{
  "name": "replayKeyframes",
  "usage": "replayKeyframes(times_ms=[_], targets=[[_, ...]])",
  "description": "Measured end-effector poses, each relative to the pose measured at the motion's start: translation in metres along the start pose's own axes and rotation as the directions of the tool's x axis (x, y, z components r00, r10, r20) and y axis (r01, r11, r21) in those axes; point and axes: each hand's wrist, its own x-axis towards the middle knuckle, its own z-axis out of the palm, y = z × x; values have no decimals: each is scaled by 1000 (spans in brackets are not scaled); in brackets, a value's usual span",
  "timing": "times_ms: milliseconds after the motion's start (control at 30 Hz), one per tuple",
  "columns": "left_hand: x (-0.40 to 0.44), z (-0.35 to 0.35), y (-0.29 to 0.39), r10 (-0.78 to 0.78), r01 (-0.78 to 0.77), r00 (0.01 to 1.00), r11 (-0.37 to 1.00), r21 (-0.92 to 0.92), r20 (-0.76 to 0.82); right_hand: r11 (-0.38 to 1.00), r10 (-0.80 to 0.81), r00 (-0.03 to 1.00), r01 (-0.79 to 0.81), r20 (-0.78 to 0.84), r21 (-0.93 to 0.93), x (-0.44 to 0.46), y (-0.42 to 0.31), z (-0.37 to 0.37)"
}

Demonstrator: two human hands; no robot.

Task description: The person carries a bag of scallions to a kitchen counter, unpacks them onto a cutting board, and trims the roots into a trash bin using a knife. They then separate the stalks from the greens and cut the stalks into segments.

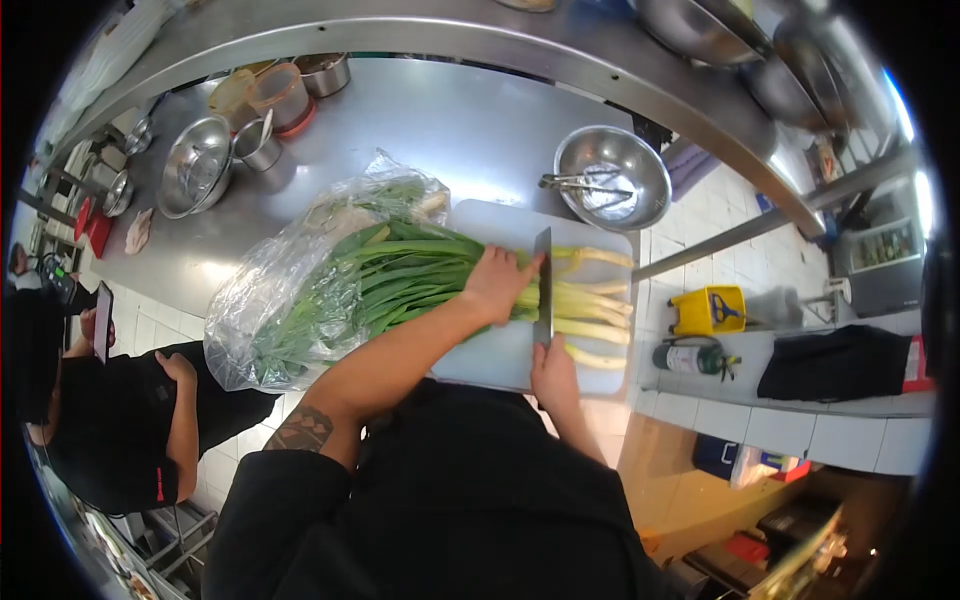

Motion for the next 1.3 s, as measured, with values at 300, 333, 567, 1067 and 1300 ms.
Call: replayKeyframes(times_ms=[300, 333, 567, 1067, 1300], targets=[[14, -3, -46, -30, 18, 992, 995, -98, -120, 999, -35, 999, 36, -42, 26, -1, -3, 2], [14, -5, -51, -46, 32, 992, 993, -114, -119, 1000, -17, 999, 17, -43, 12, -2, -3, 2], [-3, -20, -129, -254, 244, 959, 965, -94, -123, 999, 30, 999, -31, -22, -40, -11, -12, 6], [8, -18, -190, -601, 564, 795, 780, -271, -77, 971, -205, 977, 195, -61, -141, 14, -28, 54], [3, 4, -146, -613, 565, 765, 786, -251, -198, 952, -248, 968, 238, -29, -190, 13, -22, 48]])
